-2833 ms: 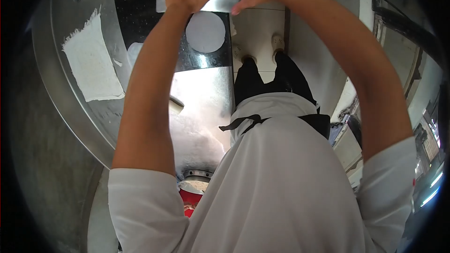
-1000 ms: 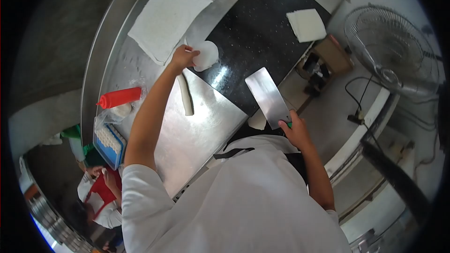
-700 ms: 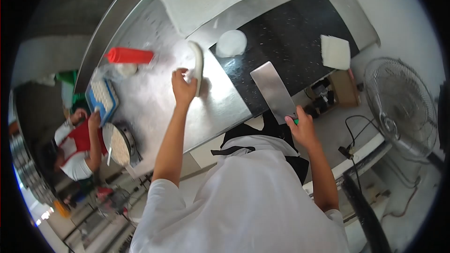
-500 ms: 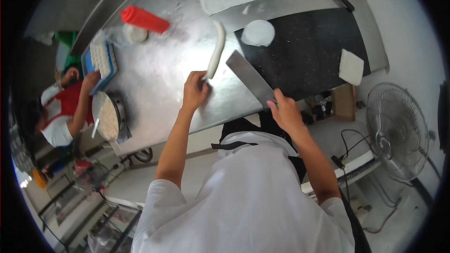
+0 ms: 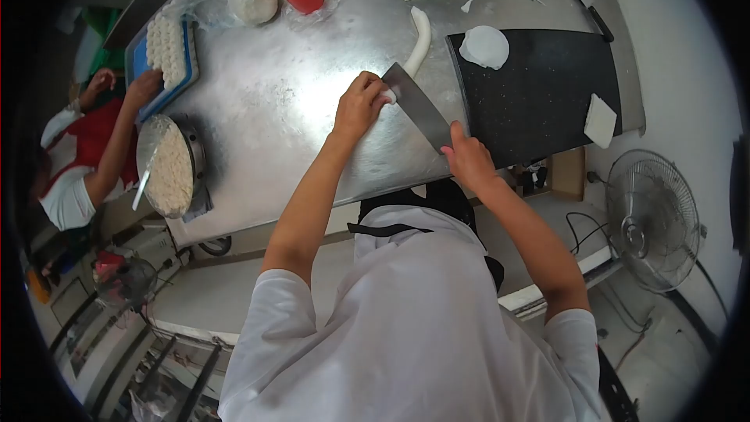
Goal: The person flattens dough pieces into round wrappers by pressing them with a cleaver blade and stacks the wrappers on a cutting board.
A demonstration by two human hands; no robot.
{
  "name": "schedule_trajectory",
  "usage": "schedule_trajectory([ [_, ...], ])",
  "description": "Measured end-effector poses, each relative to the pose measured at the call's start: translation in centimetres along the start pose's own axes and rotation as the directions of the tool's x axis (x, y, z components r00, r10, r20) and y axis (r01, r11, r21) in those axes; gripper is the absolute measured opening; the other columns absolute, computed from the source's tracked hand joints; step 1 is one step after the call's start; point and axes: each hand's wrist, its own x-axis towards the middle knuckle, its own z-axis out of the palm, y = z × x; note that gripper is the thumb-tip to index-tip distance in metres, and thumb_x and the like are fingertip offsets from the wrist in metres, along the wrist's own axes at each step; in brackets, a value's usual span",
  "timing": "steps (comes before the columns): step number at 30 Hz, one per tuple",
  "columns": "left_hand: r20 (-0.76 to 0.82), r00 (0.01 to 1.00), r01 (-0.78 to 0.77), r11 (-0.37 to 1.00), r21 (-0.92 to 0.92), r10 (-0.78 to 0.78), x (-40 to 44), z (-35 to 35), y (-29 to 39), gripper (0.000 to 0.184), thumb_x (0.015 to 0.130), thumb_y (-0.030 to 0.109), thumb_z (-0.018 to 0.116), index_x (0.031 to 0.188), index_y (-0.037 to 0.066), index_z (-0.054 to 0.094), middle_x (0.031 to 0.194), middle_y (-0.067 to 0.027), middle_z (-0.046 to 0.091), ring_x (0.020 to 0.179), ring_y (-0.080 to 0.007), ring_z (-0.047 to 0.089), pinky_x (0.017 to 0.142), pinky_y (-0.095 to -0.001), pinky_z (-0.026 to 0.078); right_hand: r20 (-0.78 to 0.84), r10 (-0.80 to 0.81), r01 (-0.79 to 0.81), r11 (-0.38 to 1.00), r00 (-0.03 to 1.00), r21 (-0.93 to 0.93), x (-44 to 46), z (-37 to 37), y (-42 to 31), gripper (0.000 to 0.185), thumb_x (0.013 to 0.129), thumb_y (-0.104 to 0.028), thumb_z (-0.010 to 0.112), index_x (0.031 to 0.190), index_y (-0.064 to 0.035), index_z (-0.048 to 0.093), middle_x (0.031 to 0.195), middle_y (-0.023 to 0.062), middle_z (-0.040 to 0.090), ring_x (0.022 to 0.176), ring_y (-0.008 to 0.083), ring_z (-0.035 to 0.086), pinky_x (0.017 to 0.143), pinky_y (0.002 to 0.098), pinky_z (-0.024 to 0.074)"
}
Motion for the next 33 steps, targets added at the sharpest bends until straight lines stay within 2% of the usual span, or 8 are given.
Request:
schedule_trajectory([
  [7, 0.082, 0.969, 0.249, 0.909, -0.335, -0.235, 1.7, -1.7, 0.9, 0.019, 0.088, 0.003, 0.078, 0.103, 0.001, 0.067, 0.093, -0.0074, 0.075, 0.082, -0.0152, 0.069, 0.071, -0.0286, 0.053, -0.277, 0.174, -0.04, 0.902, 0.945, 0.429, -6.1, 3.5, 0.8, 0.043, 0.095, -0.023, 0.073, 0.121, -0.0006, 0.048, 0.096, 0.0295, 0.07, 0.094, 0.0534, 0.066, 0.08, 0.0558, 0.0534],
  [10, 0.261, 0.958, 0.231, 0.848, -0.477, -0.114, 4.2, 0.7, 8.8, 0.021, 0.087, 0.0, 0.077, 0.105, 0.003, 0.068, 0.096, -0.0071, 0.075, 0.086, -0.0158, 0.071, 0.073, -0.0287, 0.054, -0.424, 0.474, -0.123, 0.765, 0.771, 0.632, -12.7, 5.9, 2.7, 0.04, 0.093, -0.024, 0.076, 0.117, -0.0001, 0.053, 0.102, 0.0265, 0.07, 0.097, 0.0493, 0.068, 0.079, 0.0494, 0.0535],
  [13, 0.482, 0.805, 0.003, 0.811, -0.585, 0.345, 5.9, 8.3, 15.6, 0.016, 0.082, 0.001, 0.082, 0.095, 0.006, 0.075, 0.098, -0.0064, 0.073, 0.08, -0.0166, 0.067, 0.072, -0.0299, 0.054, -0.581, 0.659, -0.153, 0.714, 0.477, 0.683, -17.9, 9.4, 6.3, 0.041, 0.096, -0.023, 0.075, 0.121, 0.0, 0.053, 0.088, 0.0114, 0.069, 0.066, 0.0221, 0.067, 0.059, 0.0354, 0.0517],
  [17, 0.765, 0.55, -0.417, 0.904, -0.095, 0.334, 8.0, 19.4, 19.0, 0.021, 0.072, 0.009, 0.089, 0.089, 0.007, 0.075, 0.112, -0.0143, 0.068, 0.096, -0.0331, 0.07, 0.085, -0.042, 0.058, -0.405, 0.902, -0.17, 0.427, 0.15, 0.888, -22.3, 11.0, 7.1, 0.035, 0.097, -0.021, 0.074, 0.119, -0.0024, 0.054, 0.075, 0.0031, 0.058, 0.048, 0.0092, 0.051, 0.042, 0.0276, 0.0384],
  [20, 0.824, 0.553, -0.424, 0.893, 0.15, 0.124, 10.3, 19.6, 22.1, 0.035, 0.065, 0.016, 0.094, 0.094, 0.007, 0.075, 0.116, -0.0169, 0.065, 0.106, -0.038, 0.068, 0.093, -0.0472, 0.056, -0.351, 0.936, -0.159, 0.351, 0.027, 0.923, -23.5, 13.1, 8.0, 0.033, 0.097, -0.02, 0.074, 0.118, -0.003, 0.054, 0.071, 0.0025, 0.057, 0.048, 0.01, 0.051, 0.042, 0.0289, 0.0386],
  [24, 0.858, 0.505, -0.518, 0.829, 0.212, 0.096, 12.2, 20.2, 23.0, 0.053, 0.059, 0.024, 0.097, 0.101, 0.006, 0.071, 0.112, -0.0174, 0.065, 0.107, -0.0386, 0.068, 0.092, -0.0458, 0.056, -0.075, 0.991, 0.063, 0.068, 0.113, 0.996, -23.1, 9.3, 8.1, 0.032, 0.096, -0.021, 0.075, 0.114, -0.0031, 0.055, 0.072, 0.0018, 0.057, 0.047, 0.01, 0.05, 0.043, 0.0289, 0.0378],
  [29, 0.946, 0.324, -0.287, 0.949, 0.128, -0.03, 12.4, 22.1, 25.6, 0.053, 0.069, 0.038, 0.087, 0.104, 0.004, 0.066, 0.111, -0.0164, 0.066, 0.109, -0.0375, 0.067, 0.09, -0.0424, 0.053, -0.374, 0.91, -0.061, 0.39, 0.18, 0.919, -22.8, 10.9, 16.9, 0.031, 0.096, -0.026, 0.075, 0.11, -0.0022, 0.059, 0.07, 0.002, 0.057, 0.05, 0.0099, 0.051, 0.045, 0.0289, 0.0404],
  [33, 0.6, 0.661, -0.538, 0.842, -0.039, 0.45, 6.7, 25.3, 25.5, 0.081, 0.076, 0.054, 0.073, 0.142, 0.011, 0.054, 0.15, -0.0177, 0.049, 0.142, -0.0349, 0.042, 0.119, -0.0529, 0.027, -0.247, 0.908, -0.085, 0.291, 0.338, 0.953, -21.5, 3.5, 22.1, 0.042, 0.095, -0.033, 0.074, 0.116, 0.0021, 0.064, 0.102, 0.0197, 0.073, 0.092, 0.029, 0.071, 0.083, 0.0394, 0.0534],
])
